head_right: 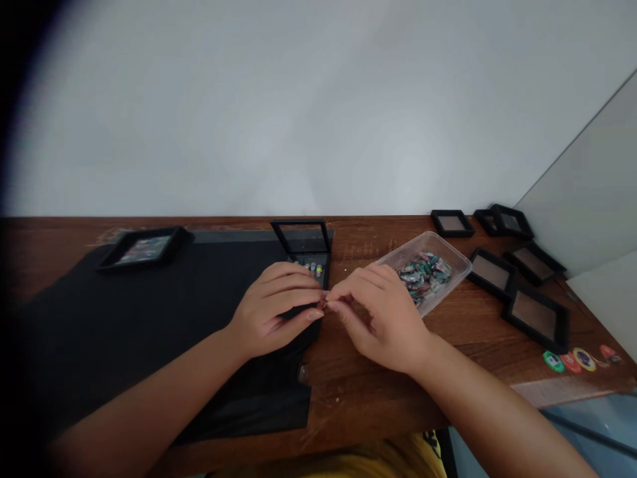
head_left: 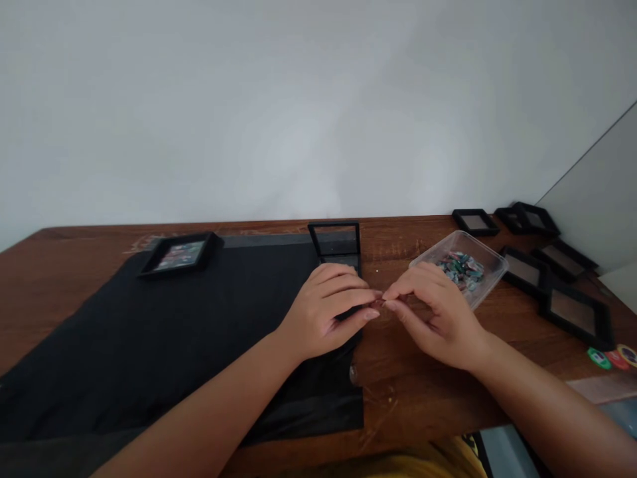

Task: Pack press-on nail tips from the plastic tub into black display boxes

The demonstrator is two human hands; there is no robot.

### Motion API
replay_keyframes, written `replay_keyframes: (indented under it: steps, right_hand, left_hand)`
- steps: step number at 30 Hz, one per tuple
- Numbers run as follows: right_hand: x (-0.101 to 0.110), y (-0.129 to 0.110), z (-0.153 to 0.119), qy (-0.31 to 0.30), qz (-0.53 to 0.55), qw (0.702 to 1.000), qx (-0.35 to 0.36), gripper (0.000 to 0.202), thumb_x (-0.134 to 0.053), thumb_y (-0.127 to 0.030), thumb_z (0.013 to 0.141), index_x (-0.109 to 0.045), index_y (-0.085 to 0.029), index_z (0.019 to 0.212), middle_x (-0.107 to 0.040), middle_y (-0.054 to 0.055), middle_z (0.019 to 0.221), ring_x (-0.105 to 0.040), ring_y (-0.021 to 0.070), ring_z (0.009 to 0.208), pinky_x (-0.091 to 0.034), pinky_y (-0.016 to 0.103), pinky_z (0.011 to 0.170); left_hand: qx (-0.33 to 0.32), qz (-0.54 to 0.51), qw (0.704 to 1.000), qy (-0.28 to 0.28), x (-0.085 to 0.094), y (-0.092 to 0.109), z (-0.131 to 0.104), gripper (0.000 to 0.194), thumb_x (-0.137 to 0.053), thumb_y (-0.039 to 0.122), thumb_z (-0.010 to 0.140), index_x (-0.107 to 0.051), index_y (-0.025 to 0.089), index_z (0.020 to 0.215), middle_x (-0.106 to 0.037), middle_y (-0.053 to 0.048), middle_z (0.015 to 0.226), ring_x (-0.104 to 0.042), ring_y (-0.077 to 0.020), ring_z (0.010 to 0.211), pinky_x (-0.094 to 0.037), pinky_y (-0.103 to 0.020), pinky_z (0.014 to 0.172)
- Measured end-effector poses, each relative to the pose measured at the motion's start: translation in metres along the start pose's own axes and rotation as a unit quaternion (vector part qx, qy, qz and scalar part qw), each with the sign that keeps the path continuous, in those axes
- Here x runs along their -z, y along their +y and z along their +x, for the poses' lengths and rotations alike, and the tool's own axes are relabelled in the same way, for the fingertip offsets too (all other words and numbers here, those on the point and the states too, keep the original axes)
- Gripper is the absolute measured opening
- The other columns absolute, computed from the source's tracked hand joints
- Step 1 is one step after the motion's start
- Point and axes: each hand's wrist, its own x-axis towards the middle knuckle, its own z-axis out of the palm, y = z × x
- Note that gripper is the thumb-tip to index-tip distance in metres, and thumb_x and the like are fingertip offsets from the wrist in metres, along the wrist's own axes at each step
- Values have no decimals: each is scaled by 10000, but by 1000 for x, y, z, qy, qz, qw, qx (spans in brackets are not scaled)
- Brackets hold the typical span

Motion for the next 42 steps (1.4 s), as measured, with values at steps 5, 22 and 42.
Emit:
replay_keyframes:
  steps: [5,22,42]
  right_hand:
    - [0,-1,0,-4,3,1000,-2,66,-581,-172,998,-617,-218,968,-706,8,822,-601,171,758,-412,338,732]
    - [-2,0,-1,9,-6,1000,-13,70,-602,-150,964,-617,-217,949,-703,8,812,-612,174,754,-435,334,722]
    - [-5,4,-3,45,-15,999,27,106,-644,-89,943,-692,-181,919,-684,14,801,-583,141,706,-418,299,685]
  left_hand:
    - [-7,2,1000,5,0,2,2,94,-641,282,977,-729,248,976,-784,-10,847,-699,-186,861,-553,-342,820]
    - [-9,-35,999,28,-3,3,4,151,-632,352,1009,-724,232,992,-803,5,809,-748,-159,783,-611,-313,772]
    - [65,-175,982,23,-2,6,7,309,-712,499,919,-760,195,950,-790,-42,764,-738,-182,753,-627,-309,700]
